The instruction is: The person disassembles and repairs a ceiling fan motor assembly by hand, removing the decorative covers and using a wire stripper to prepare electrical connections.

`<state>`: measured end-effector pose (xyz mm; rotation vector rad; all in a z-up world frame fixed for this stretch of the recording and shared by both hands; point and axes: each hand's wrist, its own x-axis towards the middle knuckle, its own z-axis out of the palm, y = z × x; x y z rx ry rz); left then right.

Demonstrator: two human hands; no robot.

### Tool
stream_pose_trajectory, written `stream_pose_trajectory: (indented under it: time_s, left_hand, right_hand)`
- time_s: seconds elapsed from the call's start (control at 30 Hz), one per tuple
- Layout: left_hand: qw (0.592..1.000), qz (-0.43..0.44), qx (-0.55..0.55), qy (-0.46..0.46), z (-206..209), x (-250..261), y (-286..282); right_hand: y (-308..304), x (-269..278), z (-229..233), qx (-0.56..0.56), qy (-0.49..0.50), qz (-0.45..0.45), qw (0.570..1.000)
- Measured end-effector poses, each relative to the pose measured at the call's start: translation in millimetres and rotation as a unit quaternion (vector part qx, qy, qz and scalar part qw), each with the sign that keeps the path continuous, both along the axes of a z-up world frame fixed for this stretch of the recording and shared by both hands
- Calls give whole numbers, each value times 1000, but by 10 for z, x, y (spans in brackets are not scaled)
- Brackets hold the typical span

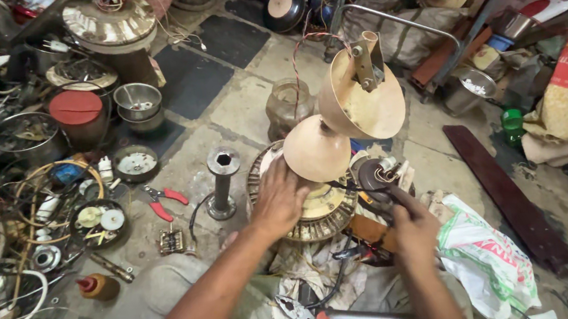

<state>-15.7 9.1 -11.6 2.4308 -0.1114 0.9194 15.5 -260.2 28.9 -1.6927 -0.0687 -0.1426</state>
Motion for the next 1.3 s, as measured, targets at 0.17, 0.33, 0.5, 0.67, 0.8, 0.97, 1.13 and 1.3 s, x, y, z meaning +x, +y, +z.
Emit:
stream_pose_trajectory:
  time_s: [0.17,0.33,0.5,0.67,0.8,0.97,1.13,1.3]
  left_hand:
    - [986,-79,-122,-81,3,467,-63]
    - [981,-133,-78,-114,-194,800,52]
    - [967,-181,-125,-125,-426,1010,231]
    - [946,-191,-214,-152,-595,1265,255]
    - [636,-403,-656,63,-529,1423,156]
    - [856,-275,-437,-35,-267,1156,57]
    - [953,-93,-289,18,41,1179,-13]
    - [931,-102,-242,254,21,1578,51]
  right_hand:
    - [899,241,-228,-196,-220,-37,955]
    - [1289,482,-256,-164,-187,-28,968]
    - [1356,530,-227,-226,-318,-3,921]
    - [1436,575,-326,-180,-316,33,931]
    - [1449,584,-509,-243,-328,36,912]
    - [1341,621,-434,-230,-340,67,909]
    - [1196,719,-6,-274,-258,92,922]
    - [1065,1076,231,-386,-66,107,914]
